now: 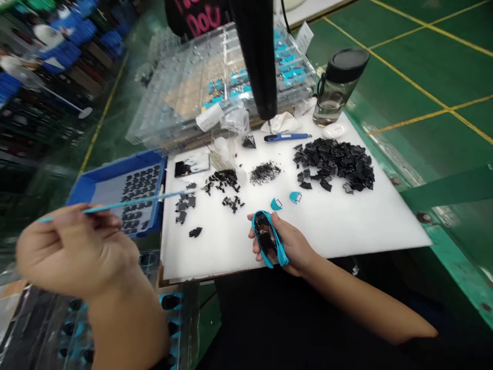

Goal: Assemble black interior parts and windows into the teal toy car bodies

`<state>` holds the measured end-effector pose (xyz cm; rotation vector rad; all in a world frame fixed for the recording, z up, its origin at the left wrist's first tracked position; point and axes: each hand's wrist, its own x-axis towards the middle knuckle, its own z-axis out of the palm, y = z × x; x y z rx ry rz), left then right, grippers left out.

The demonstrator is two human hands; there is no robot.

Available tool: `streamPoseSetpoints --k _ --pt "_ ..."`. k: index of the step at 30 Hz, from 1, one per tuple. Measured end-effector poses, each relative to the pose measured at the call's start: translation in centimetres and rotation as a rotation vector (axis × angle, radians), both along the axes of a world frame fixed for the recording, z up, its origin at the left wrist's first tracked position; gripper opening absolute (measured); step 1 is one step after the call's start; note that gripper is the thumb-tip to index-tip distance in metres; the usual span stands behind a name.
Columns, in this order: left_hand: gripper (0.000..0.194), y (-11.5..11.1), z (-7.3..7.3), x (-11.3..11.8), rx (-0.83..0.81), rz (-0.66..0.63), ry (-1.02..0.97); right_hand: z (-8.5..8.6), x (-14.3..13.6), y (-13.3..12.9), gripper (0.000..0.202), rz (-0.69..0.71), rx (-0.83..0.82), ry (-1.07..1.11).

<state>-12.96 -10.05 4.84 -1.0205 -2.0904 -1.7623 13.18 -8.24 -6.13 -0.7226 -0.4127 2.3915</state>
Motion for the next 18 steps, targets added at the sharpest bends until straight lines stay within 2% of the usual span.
streamPoseSetpoints --k 1,2,5,9,11,13,16,18 --pt "0.033 1.1 -0.2 -1.5 0.109 0.029 -0.025 0.1 0.0 0.0 0.046 -0.002 -0.004 -0.01" --pt "0.029 2.2 -0.5 -2.9 0.131 0.049 -0.096 0.2 0.1 0.1 0.046 0.0 -0.007 -0.02" --pt "0.019 5.9 -2.7 -6.1 0.014 0.008 -0.342 0.5 0.2 0.2 0.044 0.004 -0.007 -0.039" --pt "0.017 9.1 -6.6 -7.2 -0.156 -0.057 -0.601 0.7 0.4 0.2 0.045 -0.018 -0.003 -0.049" --pt "0.019 9.4 -7.7 -7.3 -0.259 -0.087 -0.714 0.7 0.5 0.2 0.046 -0.034 -0.003 -0.042" --pt "0.02 8.8 -8.1 -7.4 -0.337 -0.108 -0.778 0.6 0.5 0.1 0.046 -0.055 -0.003 -0.02" --pt "0.017 6.8 -7.8 -7.5 -0.386 -0.111 -0.761 0.6 0.9 0.0 0.048 -0.104 -0.013 0.022" --pt "0.017 5.1 -7.2 -6.9 -0.377 -0.099 -0.666 0.7 1.6 0.0 0.05 -0.148 -0.015 0.041"
